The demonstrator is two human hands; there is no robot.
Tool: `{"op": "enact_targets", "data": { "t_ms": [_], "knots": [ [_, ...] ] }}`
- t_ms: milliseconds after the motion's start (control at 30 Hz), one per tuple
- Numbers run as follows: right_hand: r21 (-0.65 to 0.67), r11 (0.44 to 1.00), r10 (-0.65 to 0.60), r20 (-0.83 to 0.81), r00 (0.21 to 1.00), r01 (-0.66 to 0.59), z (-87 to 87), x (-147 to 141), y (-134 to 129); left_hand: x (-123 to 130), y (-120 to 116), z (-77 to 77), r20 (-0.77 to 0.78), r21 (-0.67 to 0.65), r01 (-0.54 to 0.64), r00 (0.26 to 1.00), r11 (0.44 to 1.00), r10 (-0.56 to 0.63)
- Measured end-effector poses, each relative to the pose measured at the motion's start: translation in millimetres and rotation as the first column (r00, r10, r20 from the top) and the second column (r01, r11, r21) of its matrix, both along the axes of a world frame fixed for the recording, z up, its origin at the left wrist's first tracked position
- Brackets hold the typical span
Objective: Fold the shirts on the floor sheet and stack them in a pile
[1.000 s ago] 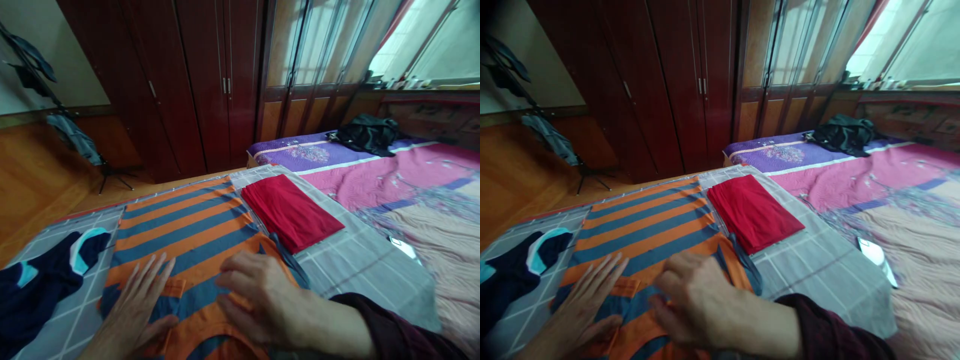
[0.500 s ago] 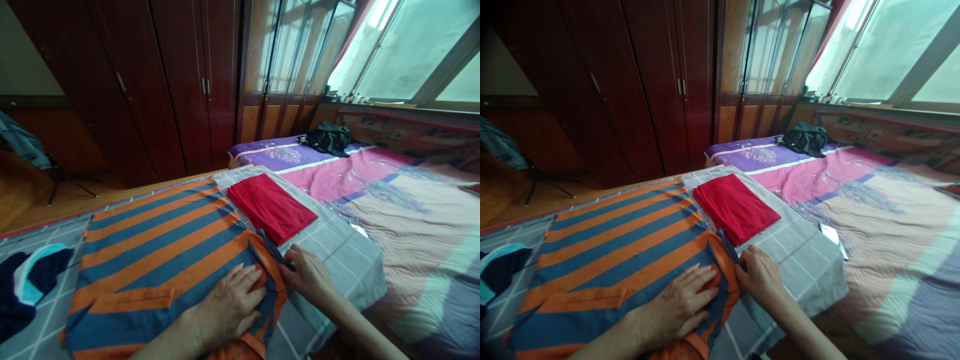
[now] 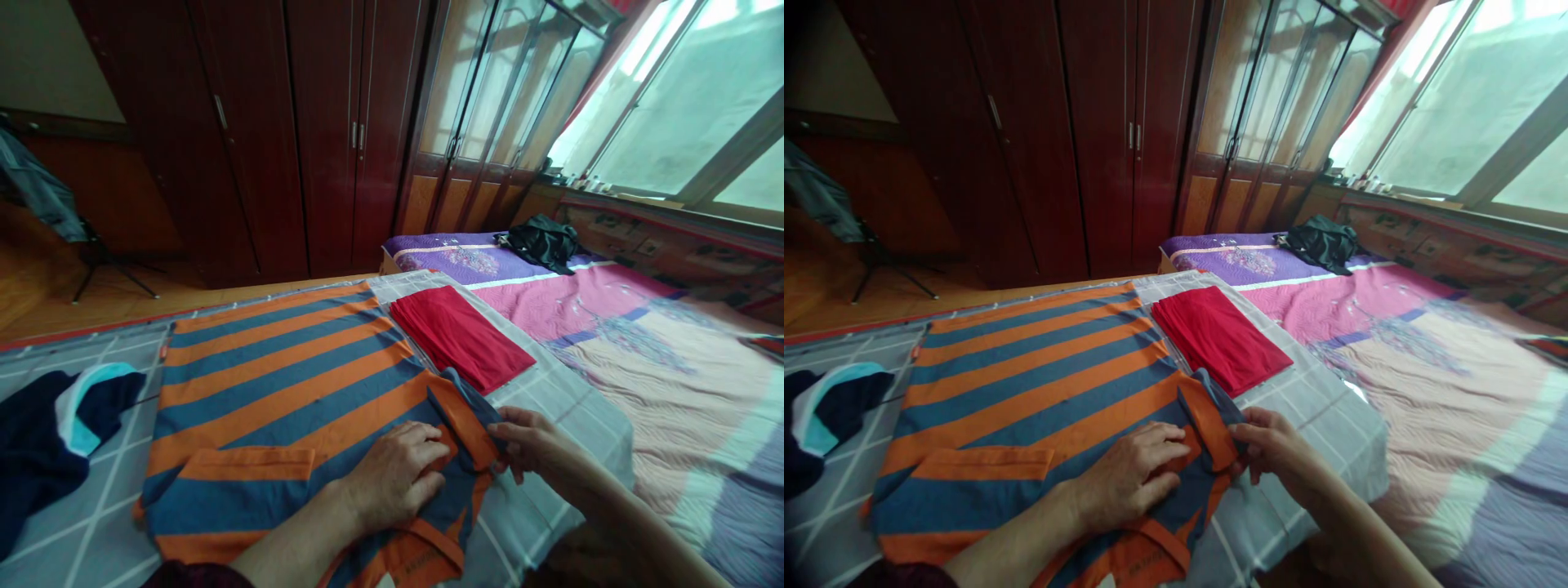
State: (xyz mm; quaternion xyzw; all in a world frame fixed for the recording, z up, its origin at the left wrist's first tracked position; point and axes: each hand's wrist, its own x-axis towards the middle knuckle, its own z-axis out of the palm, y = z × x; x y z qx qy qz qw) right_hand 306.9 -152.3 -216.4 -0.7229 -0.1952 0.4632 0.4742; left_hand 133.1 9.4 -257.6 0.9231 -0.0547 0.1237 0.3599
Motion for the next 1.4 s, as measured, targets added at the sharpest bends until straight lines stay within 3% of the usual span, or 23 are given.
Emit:
{"op": "enact_targets", "data": {
  "t_ms": [167, 267, 333, 400, 500, 567, 633, 733, 833, 900, 967, 1100, 1167, 1267, 1400],
  "knots": [
    [-0.076, 0.997, -0.013, -0.039, 0.999, 0.01, 1.6, -4.5, -1.2, 2.5, 4.2, -3.2, 0.026, -0.159, -0.041, 0.999, 0.986, 0.046],
    [-0.005, 0.994, -0.105, 0.122, 0.987, 0.107, -2.7, -4.4, 4.6, 3.5, 4.9, 0.5, 0.021, -0.304, -0.084, 0.995, 0.949, 0.094],
    [0.089, 0.984, -0.174, 0.32, 0.931, 0.153, -6.9, -8.5, 12.5, 4.1, 6.2, 3.1, -0.008, -0.401, -0.154, 0.986, 0.903, 0.165],
    [0.145, 0.982, -0.183, 0.548, 0.816, 0.122, -10.7, -21.8, 23.0, 5.2, 9.4, 3.3, -0.029, -0.478, -0.257, 0.96, 0.84, 0.277],
    [0.103, 0.98, 0.006, 0.838, 0.546, -0.168, -13.1, -58.1, 37.8, 7.9, 18.5, -1.9, -0.052, -0.565, -0.41, 0.884, 0.716, 0.465],
    [0.009, 0.896, 0.172, 0.914, 0.366, -0.444, -12.4, -81.7, 43.1, 9.5, 26.0, -6.6, -0.084, -0.596, -0.488, 0.827, 0.638, 0.555],
    [-0.041, 0.813, 0.243, 0.93, 0.275, -0.58, -11.5, -93.6, 43.2, 10.1, 32.2, -9.5, -0.11, -0.602, -0.539, 0.787, 0.589, 0.607],
    [-0.01, 0.863, 0.173, 0.945, 0.277, -0.505, -13.2, -83.0, 36.9, 8.9, 35.0, -8.9, -0.127, -0.552, -0.577, 0.772, 0.602, 0.623],
    [-0.003, 0.927, 0.103, 0.963, 0.248, -0.374, -18.5, -55.5, 32.9, 7.0, 29.4, -5.7, -0.114, -0.418, -0.587, 0.791, 0.694, 0.601],
    [-0.021, 0.926, 0.116, 0.966, 0.23, -0.378, -21.7, -40.9, 36.4, 5.9, 23.9, -4.1, -0.075, -0.317, -0.566, 0.815, 0.761, 0.575],
    [-0.006, 0.884, 0.143, 0.956, 0.258, -0.467, -22.4, -33.0, 45.2, 5.0, 19.6, -2.7, -0.04, -0.243, -0.554, 0.826, 0.796, 0.562],
    [0.168, 0.773, 0.118, 0.91, 0.399, -0.612, -14.8, -27.7, 65.7, 2.8, 19.4, 1.3, -0.027, -0.127, -0.606, 0.794, 0.785, 0.608],
    [0.211, 0.793, 0.079, 0.895, 0.44, -0.571, -10.1, -23.6, 68.8, 1.7, 21.7, 3.1, -0.034, -0.038, -0.618, 0.786, 0.785, 0.617],
    [0.169, 0.87, 0.056, 0.899, 0.435, -0.462, -8.5, -14.6, 58.7, 1.1, 23.0, 4.4, -0.037, 0.099, -0.611, 0.787, 0.786, 0.616],
    [-0.042, 0.896, 0.231, 0.894, 0.385, -0.441, -15.0, -8.4, 26.2, 1.4, 20.4, 5.2, -0.047, 0.211, -0.626, 0.761, 0.751, 0.647]
  ]
}}
